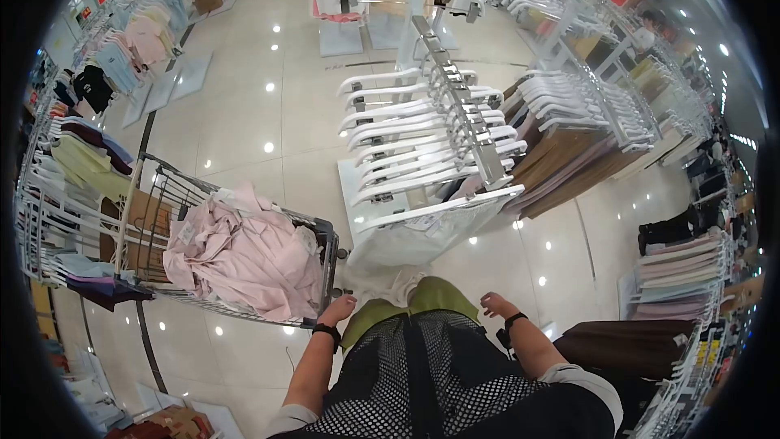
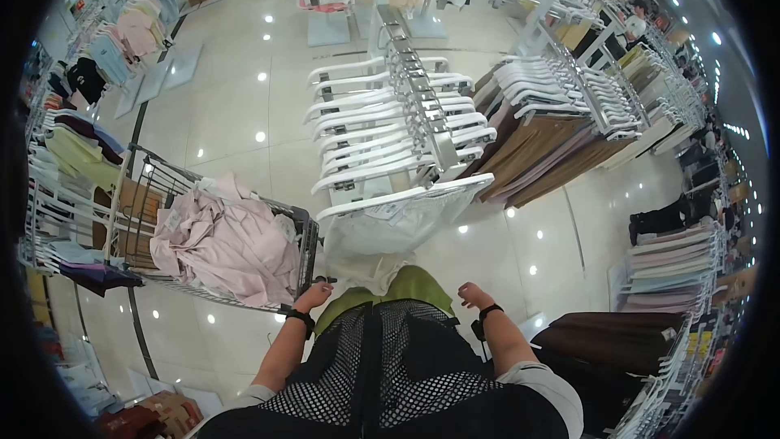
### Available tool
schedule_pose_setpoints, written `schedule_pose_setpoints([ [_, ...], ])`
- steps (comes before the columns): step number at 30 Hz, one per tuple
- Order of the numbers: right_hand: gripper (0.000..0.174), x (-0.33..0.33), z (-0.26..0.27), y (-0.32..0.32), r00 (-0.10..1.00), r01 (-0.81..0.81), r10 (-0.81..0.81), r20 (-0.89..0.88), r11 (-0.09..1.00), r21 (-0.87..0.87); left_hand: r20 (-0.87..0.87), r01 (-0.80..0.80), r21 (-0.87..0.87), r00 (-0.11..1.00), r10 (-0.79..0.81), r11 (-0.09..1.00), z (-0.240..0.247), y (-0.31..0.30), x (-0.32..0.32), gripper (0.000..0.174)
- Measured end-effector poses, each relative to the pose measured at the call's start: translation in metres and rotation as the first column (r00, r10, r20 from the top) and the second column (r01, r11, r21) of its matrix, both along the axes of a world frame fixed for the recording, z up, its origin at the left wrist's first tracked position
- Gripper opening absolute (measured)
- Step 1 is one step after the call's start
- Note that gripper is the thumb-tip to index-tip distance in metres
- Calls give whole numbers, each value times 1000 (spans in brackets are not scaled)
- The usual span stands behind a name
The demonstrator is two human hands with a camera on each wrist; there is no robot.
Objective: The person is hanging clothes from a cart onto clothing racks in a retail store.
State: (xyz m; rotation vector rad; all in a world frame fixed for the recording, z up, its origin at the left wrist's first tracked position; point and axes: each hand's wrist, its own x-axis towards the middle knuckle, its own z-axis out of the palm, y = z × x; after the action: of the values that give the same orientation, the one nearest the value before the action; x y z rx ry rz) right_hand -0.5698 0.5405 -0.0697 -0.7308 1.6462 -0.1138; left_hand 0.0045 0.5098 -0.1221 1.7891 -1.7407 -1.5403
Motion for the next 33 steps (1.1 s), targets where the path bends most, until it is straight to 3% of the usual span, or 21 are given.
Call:
schedule_pose_setpoints([
  [1, 36, -2, 4, -23, 994, 111, -111, 20, 994, -7, -60, -43, 5, 997, 43, 999, 11, -14, -6, 32],
  [2, 36, -4, 21, -48, 993, 115, -112, 30, 988, -102, -133, -53, -64, 990, 44, 997, 26, -29, -10, 31],
  [4, 35, -14, 51, -92, 991, 92, -128, -42, 871, -482, -278, -135, -190, 957, 79, 972, 87, -58, -23, 28],
  [5, 28, -30, 46, -116, 977, 166, -213, 7, 738, -653, -353, -205, -239, 929, 112, 949, 135, -70, -30, 25],
  [6, 21, -28, 83, -138, 959, -15, -214, -186, 615, -789, -367, -241, -256, 920, 136, 936, 174, -81, -36, 24],
  [7, 20, -10, 137, -154, 951, -34, -267, -155, 407, -913, -381, -277, -272, 910, 161, 922, 209, -91, -40, 23],
  [9, 24, 2, 210, -179, 945, 173, -319, 70, 306, -936, -447, -342, -327, 877, 175, 881, 270, -104, -48, 24],
  [11, 27, 36, 286, -184, 960, 105, -271, 63, 141, -984, -514, -413, -379, 838, 183, 828, 316, -111, -57, 24],
  [16, 32, 65, 321, -209, 988, 104, -132, 77, 211, -972, -563, -470, -504, 815, 137, 725, 381, -124, -90, 26],
  [18, 34, 63, 323, -218, 994, 87, -85, 67, 260, -962, -508, -491, -502, 834, 217, 712, 381, -126, -97, 24],
  [20, 34, 60, 328, -220, 999, 42, -25, 35, 315, -948, -409, -518, -598, 853, 323, 611, 393, -127, -103, 21],
  [22, 33, 60, 332, -222, 996, 81, -4, 84, 313, -946, -308, -479, -653, 876, 371, 587, 406, -127, -107, 20],
  [24, 32, 59, 330, -223, 977, 140, 99, 191, 384, -913, -295, -424, -852, 874, 387, 308, 416, -129, -115, 21],
  [25, 31, 58, 326, -224, 965, 147, 153, 211, 350, -925, -272, -410, -852, 877, 396, 324, 416, -128, -113, 21],
  [27, 31, 60, 338, -219, 955, 157, 169, 243, 409, -899, -217, -333, -912, 886, 409, 239, 418, -120, -106, 22],
  [29, 30, 57, 342, -217, 944, 164, 186, 273, 454, -876, -214, -343, -910, 868, 447, 231, 428, -109, -113, 21],
  [32, 26, 47, 338, -221, 906, 195, 261, 334, 444, -875, -235, -380, -900, 835, 498, 212, 444, -99, -126, 21],
  [33, 25, 42, 339, -224, 901, 104, 351, 254, 394, -913, -246, -391, -900, 820, 516, 192, 444, -99, -127, 24],
])
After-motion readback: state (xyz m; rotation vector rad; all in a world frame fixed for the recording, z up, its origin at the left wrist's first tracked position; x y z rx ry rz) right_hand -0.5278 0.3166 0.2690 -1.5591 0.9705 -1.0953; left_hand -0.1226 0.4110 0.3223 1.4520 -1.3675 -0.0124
